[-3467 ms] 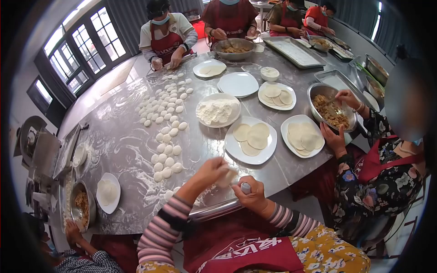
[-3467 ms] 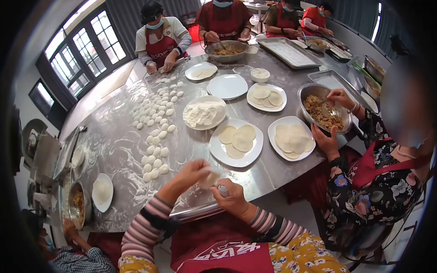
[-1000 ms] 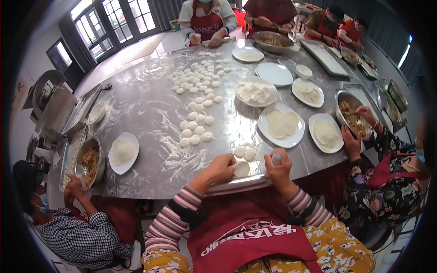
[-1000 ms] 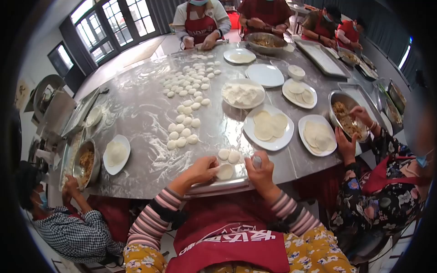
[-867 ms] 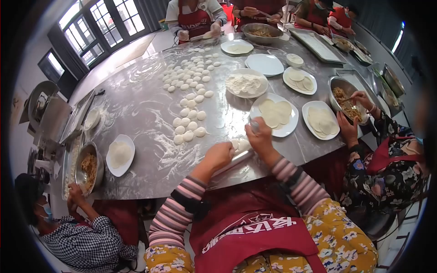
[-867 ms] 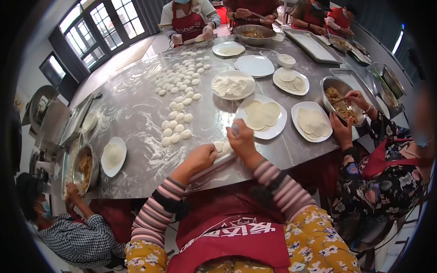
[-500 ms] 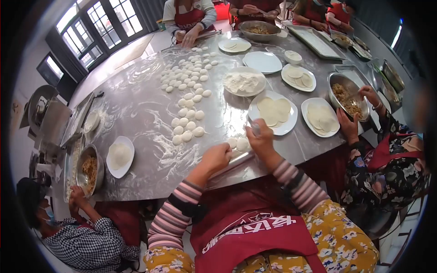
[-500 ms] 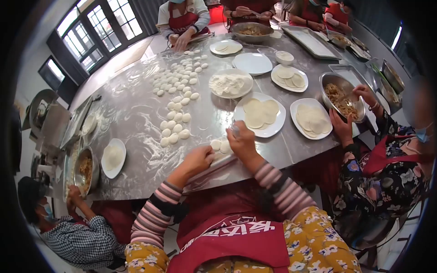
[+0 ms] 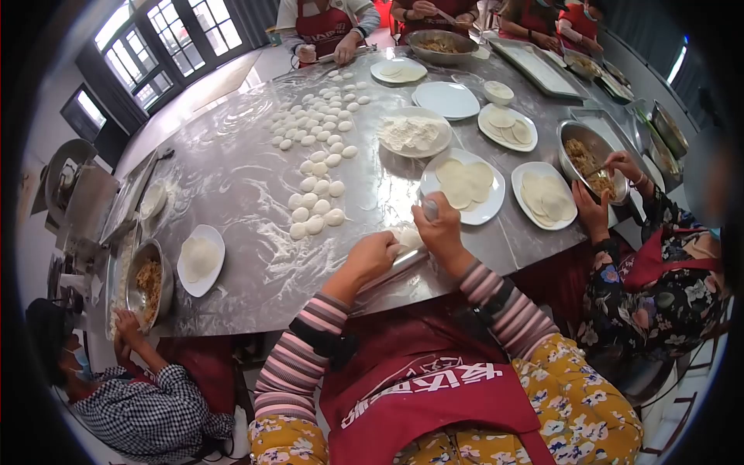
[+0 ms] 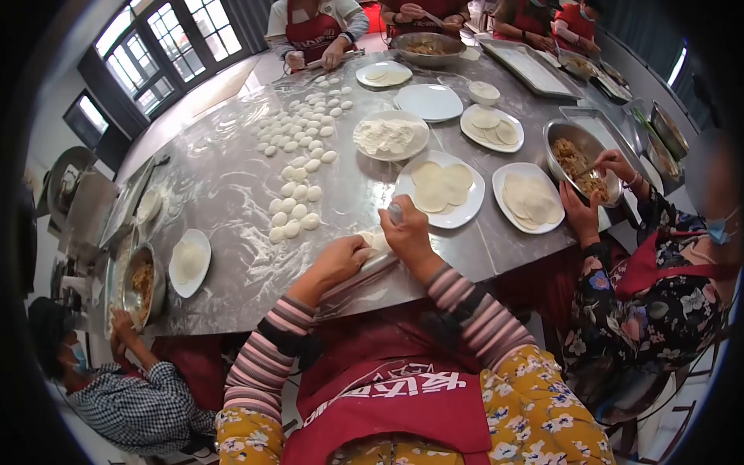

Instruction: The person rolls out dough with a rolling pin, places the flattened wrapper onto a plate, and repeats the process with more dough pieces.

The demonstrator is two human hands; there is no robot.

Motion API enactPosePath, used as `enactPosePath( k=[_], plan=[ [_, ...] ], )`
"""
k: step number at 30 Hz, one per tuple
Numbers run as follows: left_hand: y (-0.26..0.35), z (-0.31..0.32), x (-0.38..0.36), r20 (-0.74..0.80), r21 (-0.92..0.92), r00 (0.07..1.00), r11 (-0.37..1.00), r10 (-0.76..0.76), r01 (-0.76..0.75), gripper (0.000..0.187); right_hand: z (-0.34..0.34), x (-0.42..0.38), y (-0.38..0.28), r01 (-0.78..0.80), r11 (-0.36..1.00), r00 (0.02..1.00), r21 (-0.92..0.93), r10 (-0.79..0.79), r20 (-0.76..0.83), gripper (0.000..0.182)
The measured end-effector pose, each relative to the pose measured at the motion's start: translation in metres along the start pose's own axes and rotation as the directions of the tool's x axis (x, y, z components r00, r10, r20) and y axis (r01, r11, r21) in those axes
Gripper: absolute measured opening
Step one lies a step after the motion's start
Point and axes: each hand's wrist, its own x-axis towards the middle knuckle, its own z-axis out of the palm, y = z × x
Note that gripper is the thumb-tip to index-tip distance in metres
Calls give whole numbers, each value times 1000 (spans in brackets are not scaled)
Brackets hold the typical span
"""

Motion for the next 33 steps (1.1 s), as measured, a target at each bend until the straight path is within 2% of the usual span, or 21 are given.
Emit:
enactPosePath(
  k=[1, 3, 4, 5, 7, 9, 10, 12, 16, 17, 19, 21, 22, 23, 24, 26, 27, 29, 30, 31, 33],
  plan=[
    [1, -4, -1, -14, -1, 1000, 1000, -1, 1, 20, -3, -1, -2, 12, 1000, 1000, 5, -12, 6, 21],
    [-1, -7, -10, 69, 75, 997, 997, 17, -22, 18, -28, -20, -12, 56, 998, 998, -24, -56, -13, 22],
    [-4, -6, -15, 54, -15, 998, 999, -31, 32, 17, -38, -33, -16, 29, 999, 1000, -23, -30, -10, 22],
    [-7, -5, -20, 48, -13, 998, 999, -35, 36, 17, -46, -43, -21, 1, 1000, 1000, -21, -2, -13, 22],
    [-11, 1, -29, 48, -149, 998, 988, -44, 51, 15, -48, -45, -21, -42, 998, 999, 40, 41, 9, 22],
    [0, 2, -30, 73, -74, 997, 997, -34, 40, 16, -34, -34, -6, 108, 982, 994, -152, -104, 28, 21],
    [6, 1, -25, 33, 20, 997, 997, -71, 70, 18, -23, -20, -11, -12, 999, 1000, 31, 12, -18, 21],
    [17, 0, -14, -21, 130, 995, 987, -95, 97, 24, -7, -8, -3, -7, 1000, 1000, 19, 7, -4, 21],
    [14, -4, -4, 89, 75, 996, 997, -18, 11, 21, -20, -17, -6, 44, 999, 999, 9, -44, -28, 22],
    [10, -5, -5, 76, 65, 997, 998, -23, 18, 21, -32, -26, -11, 32, 998, 999, -46, -32, -5, 22],
    [1, -4, -11, 80, -103, 994, 991, -78, 86, 19, -48, -46, -24, -78, 997, 997, 22, 78, 11, 22],
    [-5, -1, -17, 111, -97, 991, 991, -80, 91, 17, -42, -44, -21, -89, 996, 996, 18, 89, 6, 22],
    [-2, 1, -20, 74, -65, 996, 997, -43, 48, 16, -39, -42, -19, -99, 995, 995, 7, 99, -14, 22],
    [2, 3, -22, 41, -30, 999, 1000, 2, 0, 15, -29, -28, -12, 15, 998, 1000, -54, -17, -26, 23],
    [5, 4, -18, 50, -23, 999, 1000, 9, -8, 15, -15, -14, -5, 22, 999, 999, -25, -23, -37, 23],
    [9, 3, -11, -70, -15, 996, 998, -62, 61, 17, -2, -8, 2, 29, 1000, 998, 1, -29, -55, 23],
    [10, 1, -8, -74, -15, 996, 998, -56, 55, 17, 1, -6, 4, 18, 1000, 999, -1, -18, -37, 23],
    [8, -5, 0, 104, -53, 992, 995, -76, 82, 22, -1, -1, 4, 32, 999, 999, -4, -32, -7, 23],
    [7, -5, -2, 79, 7, 996, 999, -32, 31, 16, -13, -11, 3, 98, 994, 995, -56, -99, -10, 23],
    [3, -5, -3, 66, -6, 997, 999, -36, 36, 16, -24, -23, 1, 160, 981, 987, -107, -161, -8, 23],
    [-5, -6, -6, 100, -81, 992, 994, -70, 79, 11, -47, -42, -22, -43, 999, 999, -14, 44, 22, 22]
  ],
)
